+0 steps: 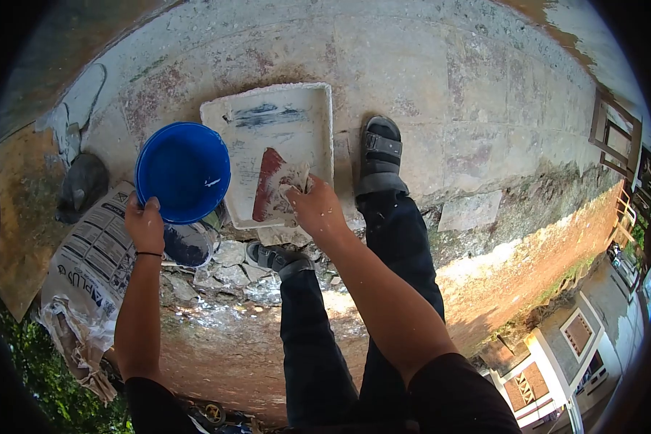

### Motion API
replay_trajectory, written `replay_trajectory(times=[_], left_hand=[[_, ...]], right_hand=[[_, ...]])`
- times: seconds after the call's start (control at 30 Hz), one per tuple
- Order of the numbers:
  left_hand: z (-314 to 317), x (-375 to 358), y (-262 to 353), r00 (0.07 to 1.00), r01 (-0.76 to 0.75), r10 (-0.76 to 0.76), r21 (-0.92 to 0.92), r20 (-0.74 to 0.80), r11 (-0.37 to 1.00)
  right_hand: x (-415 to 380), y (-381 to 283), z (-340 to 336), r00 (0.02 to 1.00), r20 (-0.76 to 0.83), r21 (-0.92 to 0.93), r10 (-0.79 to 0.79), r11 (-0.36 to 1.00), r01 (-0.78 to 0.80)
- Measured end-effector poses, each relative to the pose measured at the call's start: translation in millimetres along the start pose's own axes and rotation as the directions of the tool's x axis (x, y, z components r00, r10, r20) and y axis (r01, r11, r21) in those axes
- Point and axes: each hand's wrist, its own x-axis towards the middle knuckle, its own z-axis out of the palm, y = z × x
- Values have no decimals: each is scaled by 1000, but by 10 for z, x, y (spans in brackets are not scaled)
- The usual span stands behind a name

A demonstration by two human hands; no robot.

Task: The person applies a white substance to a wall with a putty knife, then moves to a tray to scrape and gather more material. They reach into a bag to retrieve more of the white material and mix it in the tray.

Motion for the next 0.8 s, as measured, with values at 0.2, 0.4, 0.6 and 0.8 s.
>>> replay_trajectory(times=[0.2,0.4,0.6,0.8], left_hand=[[69,-13,41,1000,-20,20,-22,-21,1000],[123,-7,55,998,-47,47,12,-49,999],[156,7,141,998,-49,50,28,-43,998],[185,14,180,998,-37,39,47,-45,998]], right_hand=[[28,72,45,999,-21,-18,-36,999,36],[17,3,30,1000,-4,5,-1,1000,1],[-42,-108,25,999,14,-34,38,999,-38],[-25,-93,23,1000,6,1,8,1000,-8]])
